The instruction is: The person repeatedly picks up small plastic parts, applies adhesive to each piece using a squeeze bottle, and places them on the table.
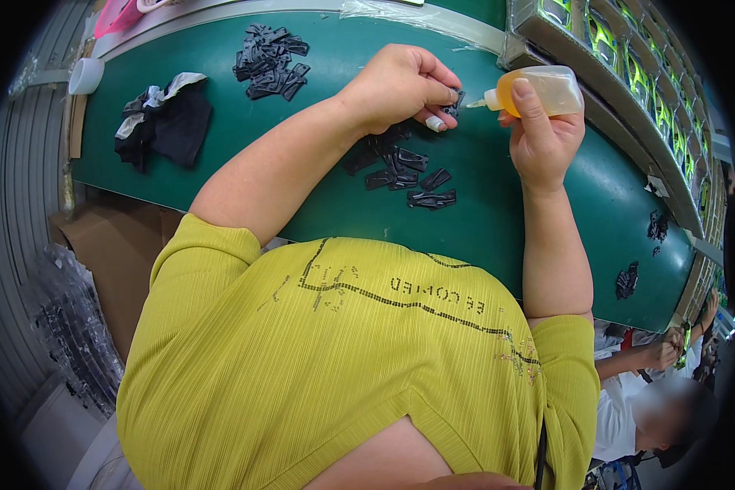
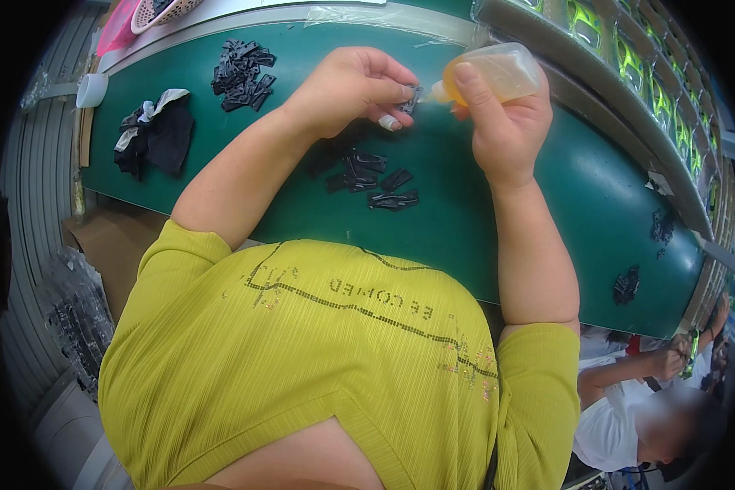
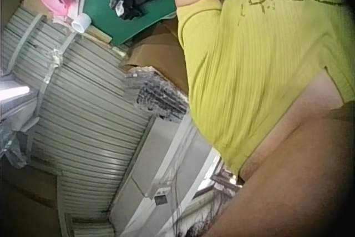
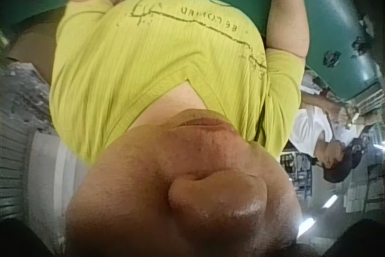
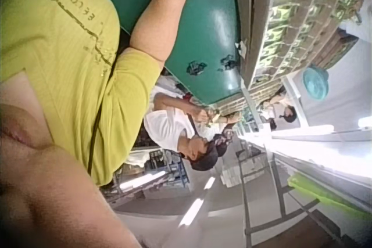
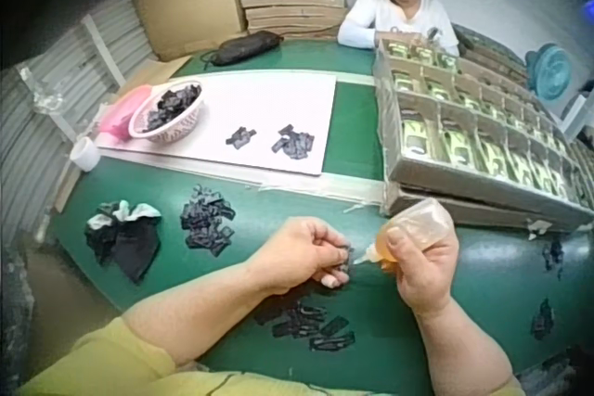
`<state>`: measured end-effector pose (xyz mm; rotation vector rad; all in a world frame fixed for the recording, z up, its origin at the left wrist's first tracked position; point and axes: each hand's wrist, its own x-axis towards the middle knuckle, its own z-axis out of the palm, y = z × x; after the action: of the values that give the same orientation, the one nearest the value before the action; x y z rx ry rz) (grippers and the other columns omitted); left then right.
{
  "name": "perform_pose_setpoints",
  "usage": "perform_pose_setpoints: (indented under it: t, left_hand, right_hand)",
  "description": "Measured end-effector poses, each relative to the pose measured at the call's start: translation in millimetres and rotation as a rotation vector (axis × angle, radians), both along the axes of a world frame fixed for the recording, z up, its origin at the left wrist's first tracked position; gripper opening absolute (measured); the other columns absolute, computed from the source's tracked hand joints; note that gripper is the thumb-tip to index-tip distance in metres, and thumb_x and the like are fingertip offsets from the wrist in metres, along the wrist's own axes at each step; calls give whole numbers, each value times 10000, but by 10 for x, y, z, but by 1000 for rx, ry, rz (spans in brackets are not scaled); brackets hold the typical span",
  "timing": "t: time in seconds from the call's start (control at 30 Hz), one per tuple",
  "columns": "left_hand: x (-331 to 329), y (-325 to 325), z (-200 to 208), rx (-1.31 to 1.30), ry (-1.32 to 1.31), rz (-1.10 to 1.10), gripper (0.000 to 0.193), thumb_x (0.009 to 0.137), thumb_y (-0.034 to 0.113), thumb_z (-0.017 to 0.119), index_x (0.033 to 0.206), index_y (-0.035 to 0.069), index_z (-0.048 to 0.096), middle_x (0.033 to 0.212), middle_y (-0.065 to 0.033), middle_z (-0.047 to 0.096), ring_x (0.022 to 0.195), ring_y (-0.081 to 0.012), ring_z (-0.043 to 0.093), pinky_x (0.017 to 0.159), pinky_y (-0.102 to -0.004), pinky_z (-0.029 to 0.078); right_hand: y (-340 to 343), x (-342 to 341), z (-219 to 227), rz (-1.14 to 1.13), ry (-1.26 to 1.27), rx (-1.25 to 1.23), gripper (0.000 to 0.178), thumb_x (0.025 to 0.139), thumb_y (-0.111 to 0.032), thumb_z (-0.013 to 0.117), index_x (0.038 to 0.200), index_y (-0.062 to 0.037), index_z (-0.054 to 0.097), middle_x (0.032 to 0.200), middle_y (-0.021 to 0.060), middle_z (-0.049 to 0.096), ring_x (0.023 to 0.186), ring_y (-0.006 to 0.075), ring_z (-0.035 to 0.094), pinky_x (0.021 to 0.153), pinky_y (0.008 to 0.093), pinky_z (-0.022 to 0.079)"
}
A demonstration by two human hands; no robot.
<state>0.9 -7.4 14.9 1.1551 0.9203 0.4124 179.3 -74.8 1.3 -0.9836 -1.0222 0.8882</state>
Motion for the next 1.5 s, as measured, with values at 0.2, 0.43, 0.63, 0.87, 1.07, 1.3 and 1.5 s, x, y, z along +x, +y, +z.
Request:
perform_pose_setpoints:
  t: [0.2,0.43,0.63,0.87,1.07,1.3,1.5]
  left_hand:
    - [9,-1,6,-2,10,1,224,810,34,618,1006,-66,579,872,-151,639,715,-212,674,620,-247,550]
    - [9,-10,7,11,18,-2,221,814,43,620,1004,-62,582,869,-148,641,715,-213,675,622,-245,549]
    - [16,-18,5,11,19,-3,218,812,44,622,999,-60,587,871,-146,643,711,-211,676,614,-241,545]
    - [14,-8,-1,9,23,-14,223,810,49,622,1000,-61,585,864,-142,644,705,-207,677,608,-238,539]
    - [20,15,-25,7,4,-11,233,810,36,615,1012,-71,574,867,-148,642,697,-208,675,601,-239,537]
    - [-36,26,-59,-54,-81,41,230,801,17,626,1002,-79,568,843,-140,634,659,-199,661,562,-251,534]
    - [-361,537,80,150,13,301,226,767,31,663,962,-49,581,817,-128,636,616,-166,623,525,-245,507]
  right_hand:
    - [-6,-27,-8,53,-74,13,282,812,-138,696,1023,-36,538,869,50,624,699,115,610,533,209,490]
    - [-19,-49,-3,33,-105,-8,298,806,-146,707,1025,-39,535,877,44,623,706,106,610,542,200,496]
    - [-28,-56,4,21,-119,-9,295,808,-151,707,1021,-38,537,876,42,622,707,104,610,546,198,500]
    - [-24,-97,15,19,-140,3,258,808,-146,707,983,-38,552,859,42,626,679,94,601,539,194,487]
    - [57,15,-12,-57,-62,-6,178,831,-117,666,956,-34,572,845,36,622,639,92,585,515,190,458]
    - [104,135,-18,15,399,-52,103,874,-138,589,945,-63,588,854,51,605,639,121,541,496,221,404]
    - [83,126,-23,-7,405,-56,99,877,-144,587,943,-73,567,836,42,598,636,109,540,480,204,398]
